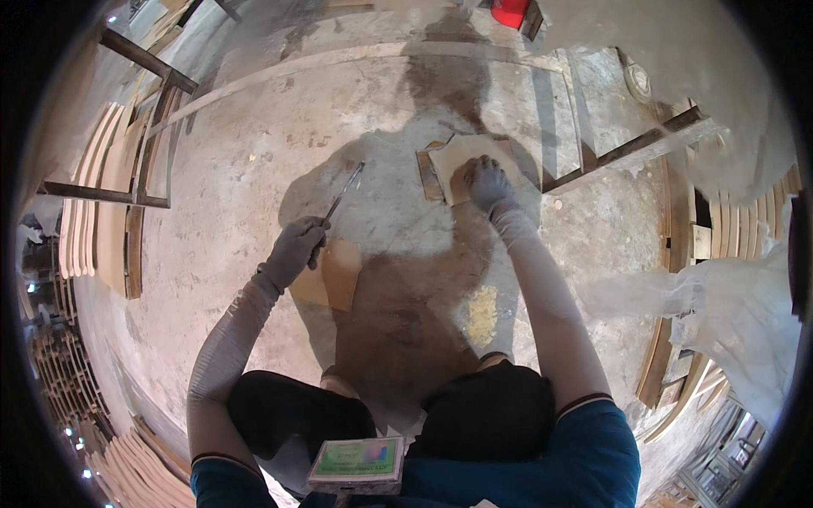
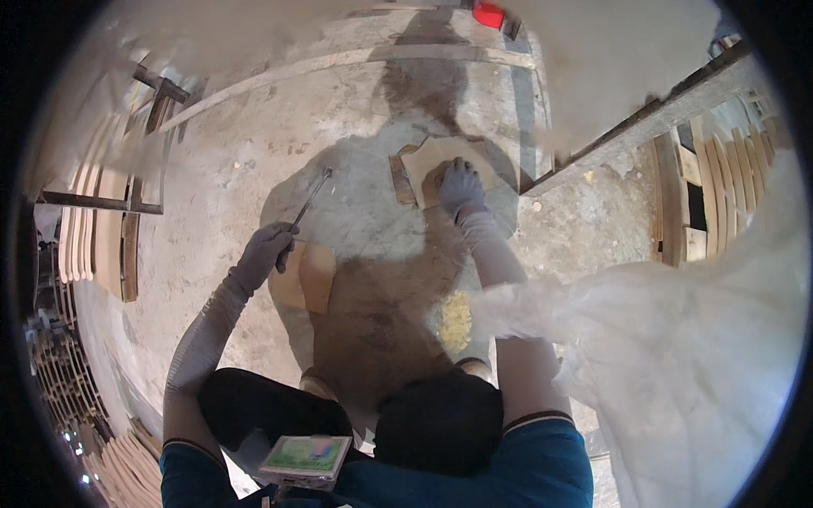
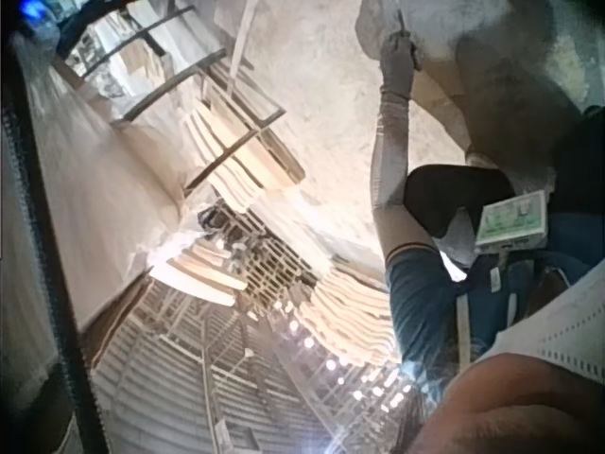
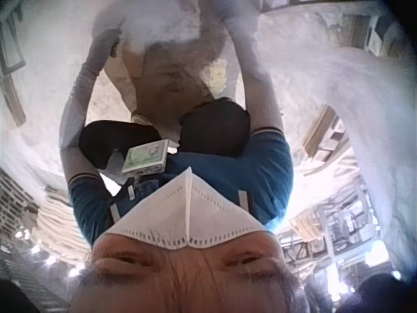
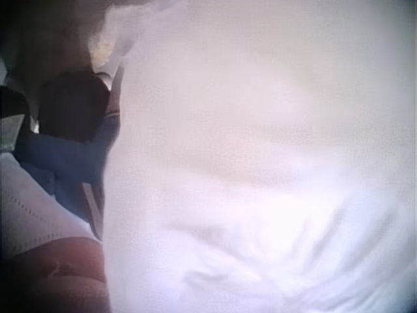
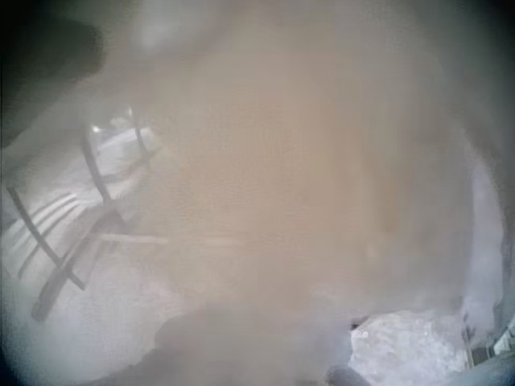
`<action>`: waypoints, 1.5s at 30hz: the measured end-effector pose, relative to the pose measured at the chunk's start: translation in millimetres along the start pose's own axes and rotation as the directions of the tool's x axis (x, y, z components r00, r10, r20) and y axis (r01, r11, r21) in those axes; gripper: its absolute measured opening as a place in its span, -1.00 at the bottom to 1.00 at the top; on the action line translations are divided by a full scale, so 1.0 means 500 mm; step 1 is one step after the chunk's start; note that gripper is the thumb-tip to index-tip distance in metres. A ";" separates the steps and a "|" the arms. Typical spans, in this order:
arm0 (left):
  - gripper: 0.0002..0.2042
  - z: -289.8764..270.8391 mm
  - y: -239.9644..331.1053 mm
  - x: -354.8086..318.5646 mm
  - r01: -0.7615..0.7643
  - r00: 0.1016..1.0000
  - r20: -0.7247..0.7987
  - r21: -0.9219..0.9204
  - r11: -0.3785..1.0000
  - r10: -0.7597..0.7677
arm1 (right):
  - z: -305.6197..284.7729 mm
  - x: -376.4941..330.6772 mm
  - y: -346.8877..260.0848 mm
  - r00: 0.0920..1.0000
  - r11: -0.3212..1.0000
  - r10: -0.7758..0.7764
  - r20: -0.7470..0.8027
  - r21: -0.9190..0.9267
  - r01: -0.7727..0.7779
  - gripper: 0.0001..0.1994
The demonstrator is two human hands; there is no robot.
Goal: The person applies a finish to wooden chair frames using a brush, then mixes substances in a container while sitting on the floor, and finally handles cardboard pieces. The person works in a workshop with other workers visible in the background.
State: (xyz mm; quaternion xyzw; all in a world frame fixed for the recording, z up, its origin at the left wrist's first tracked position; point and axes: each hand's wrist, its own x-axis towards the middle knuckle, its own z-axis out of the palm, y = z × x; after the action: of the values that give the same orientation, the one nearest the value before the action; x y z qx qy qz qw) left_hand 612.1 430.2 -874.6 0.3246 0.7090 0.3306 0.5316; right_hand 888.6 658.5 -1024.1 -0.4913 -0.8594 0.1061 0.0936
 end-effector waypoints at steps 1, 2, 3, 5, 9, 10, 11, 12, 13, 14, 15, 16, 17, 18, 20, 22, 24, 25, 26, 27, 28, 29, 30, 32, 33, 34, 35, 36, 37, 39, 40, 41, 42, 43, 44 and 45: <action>-0.78 -0.007 -0.002 -0.009 0.017 1.000 -0.006 0.017 1.000 -0.017 | -0.006 0.007 -0.012 0.996 0.997 0.049 0.073 0.050 -0.053 -0.53; -0.78 -0.010 -0.005 -0.011 0.021 1.000 -0.009 0.027 0.999 -0.021 | -0.003 0.008 -0.016 0.999 0.999 0.052 0.015 -0.009 -0.052 -0.53; -0.78 -0.013 -0.004 -0.013 0.024 1.000 -0.009 0.036 0.999 -0.023 | -0.003 -0.005 -0.015 0.990 0.999 0.037 0.133 -0.032 -0.033 -0.53; -0.78 -0.013 -0.003 0.004 -0.004 1.000 0.009 0.037 0.999 0.004 | -0.017 0.001 0.007 0.989 0.995 0.065 0.130 -0.078 -0.055 -0.53; -0.81 -0.022 -0.018 -0.006 0.053 0.998 -0.039 -0.010 0.999 -0.054 | -0.067 0.025 -0.061 0.968 0.989 0.099 0.231 0.085 -0.122 -0.51; -0.81 -0.020 -0.027 -0.004 0.069 0.996 -0.047 -0.054 0.996 -0.072 | -0.073 0.013 -0.072 0.990 0.983 0.062 0.130 0.166 -0.083 -0.51; -0.82 -0.014 -0.041 0.007 0.068 0.996 -0.048 -0.040 0.997 -0.070 | -0.083 -0.004 -0.069 0.999 0.974 0.035 0.021 0.223 -0.039 -0.50; -0.82 -0.009 -0.053 0.024 0.070 0.996 -0.053 -0.023 0.997 -0.071 | -0.082 -0.021 -0.060 0.999 0.969 0.040 -0.004 0.245 -0.038 -0.51; -0.83 -0.004 -0.065 0.036 0.072 0.996 -0.061 -0.005 0.997 -0.072 | -0.081 -0.040 -0.051 0.999 0.963 0.045 -0.028 0.268 -0.036 -0.51; -0.83 0.009 -0.074 0.051 0.091 0.995 -0.029 -0.043 0.995 -0.093 | -0.081 -0.061 -0.037 0.997 0.958 0.058 -0.051 0.284 -0.041 -0.51; -0.82 0.012 -0.084 0.051 0.128 0.991 -0.028 -0.077 0.989 -0.130 | -0.086 -0.075 -0.060 0.990 0.902 0.112 0.085 0.409 -0.137 -0.54; -0.82 0.014 -0.094 0.048 0.164 0.985 -0.027 -0.110 0.980 -0.168 | -0.091 -0.089 -0.085 0.963 0.824 0.144 0.229 0.511 -0.244 -0.56; -0.81 0.029 -0.096 0.051 0.194 0.981 0.021 -0.210 0.958 -0.194 | -0.103 -0.110 -0.102 0.914 0.738 0.175 0.365 0.566 -0.367 -0.59; -0.80 0.055 -0.094 0.058 0.222 0.975 0.089 -0.301 0.927 -0.205 | -0.097 -0.135 -0.112 0.869 0.348 0.057 0.491 0.806 -0.478 -0.64; -0.79 0.130 -0.069 0.076 0.228 0.960 0.237 -0.366 0.902 -0.147 | -0.025 -0.200 -0.146 0.926 -0.016 0.009 0.377 0.926 -0.376 -0.70; -0.79 0.193 -0.035 0.062 0.178 0.941 0.334 -0.350 0.920 -0.054 | -0.006 -0.221 -0.174 0.949 0.118 0.059 0.310 0.942 -0.315 -0.72; -0.79 0.202 -0.061 0.046 -0.046 0.938 0.333 -0.146 0.988 0.093 | -0.083 -0.199 -0.235 0.845 0.125 -0.057 0.532 0.843 -0.523 -0.71; -0.79 0.218 -0.065 0.047 -0.195 0.906 0.374 -0.047 0.980 0.198 | -0.084 -0.203 -0.221 0.855 0.032 -0.026 0.519 0.855 -0.518 -0.72; -0.81 0.232 -0.061 0.065 -0.196 0.927 0.339 0.064 0.979 0.163 | -0.079 -0.202 -0.192 0.856 -0.058 0.013 0.517 0.855 -0.515 -0.72; -0.82 0.240 -0.056 0.089 -0.184 0.949 0.288 0.173 0.968 0.128 | -0.076 -0.201 -0.162 0.853 -0.147 0.042 0.520 0.848 -0.510 -0.73; -0.83 0.248 -0.050 0.117 -0.164 0.967 0.235 0.278 0.947 0.099 | -0.082 -0.203 -0.121 0.884 -0.010 0.095 0.458 0.888 -0.459 -0.75; -0.82 0.263 -0.037 0.155 -0.097 0.983 0.177 0.274 0.957 0.049 | -0.075 -0.210 -0.077 0.896 0.052 0.196 0.398 0.908 -0.415 -0.74; -0.80 0.278 -0.020 0.196 -0.032 0.992 0.124 0.268 0.963 -0.002 | -0.064 -0.226 -0.033 0.899 0.119 0.294 0.326 0.920 -0.372 -0.74; -0.71 0.238 -0.075 0.271 -0.161 0.979 -0.018 0.548 0.821 0.204 | -0.069 -0.225 -0.050 0.898 0.080 0.301 0.321 0.930 -0.359 -0.74; -0.65 0.238 -0.092 0.285 -0.114 0.971 -0.107 0.581 0.806 0.214 | -0.091 -0.230 -0.054 0.873 0.009 0.296 0.387 0.913 -0.408 -0.73; -0.59 0.244 -0.097 0.300 -0.077 0.954 -0.185 0.606 0.792 0.235 | -0.111 -0.237 -0.054 0.846 -0.056 0.297 0.443 0.893 -0.448 -0.73; -0.53 0.301 -0.060 0.317 0.000 0.946 -0.279 0.509 0.861 0.164 | -0.117 -0.255 -0.027 0.828 -0.015 0.365 0.426 0.892 -0.452 -0.73; -0.46 0.331 -0.040 0.329 0.092 0.917 -0.390 0.407 0.909 0.082 | -0.123 -0.267 -0.015 0.819 0.013 0.402 0.409 0.892 -0.451 -0.73; -0.43 0.350 -0.025 0.338 0.108 0.891 -0.440 0.442 0.890 0.110 | -0.127 -0.275 -0.004 0.810 0.040 0.438 0.391 0.891 -0.451 -0.73; -0.37 0.373 -0.031 0.359 0.164 0.817 -0.551 0.506 0.847 0.171 | -0.128 -0.278 -0.003 0.808 0.005 0.442 0.390 0.900 -0.437 -0.73; -0.38 0.384 -0.032 0.370 0.211 0.777 -0.603 0.522 0.827 0.182 | -0.127 -0.279 0.000 0.807 0.005 0.443 0.390 0.900 -0.437 -0.74; -0.39 0.395 -0.034 0.380 0.261 0.732 -0.653 0.532 0.805 0.194 | -0.128 -0.278 0.003 0.807 0.004 0.442 0.390 0.899 -0.437 -0.74; -0.41 0.401 -0.038 0.389 0.313 0.683 -0.700 0.538 0.783 0.208 | -0.129 -0.276 0.006 0.810 -0.008 0.440 0.387 0.904 -0.427 -0.74; -0.44 0.404 -0.044 0.395 0.297 0.662 -0.706 0.555 0.777 0.252 | -0.130 -0.274 0.009 0.814 -0.020 0.436 0.384 0.908 -0.418 -0.74; -0.47 0.409 -0.051 0.399 0.279 0.643 -0.706 0.576 0.769 0.296 | -0.129 -0.277 0.013 0.813 -0.035 0.438 0.383 0.911 -0.410 -0.74; -0.49 0.410 -0.058 0.402 0.263 0.622 -0.706 0.596 0.759 0.339 | -0.126 -0.275 0.017 0.832 0.002 0.436 0.342 0.925 -0.381 -0.74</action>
State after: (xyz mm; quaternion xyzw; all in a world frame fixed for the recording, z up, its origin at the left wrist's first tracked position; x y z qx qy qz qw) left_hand 762.5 602.0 -1050.8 0.3267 0.9274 0.1819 0.0140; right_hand 981.1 549.8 -973.7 -0.5374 -0.3957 0.6458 0.3707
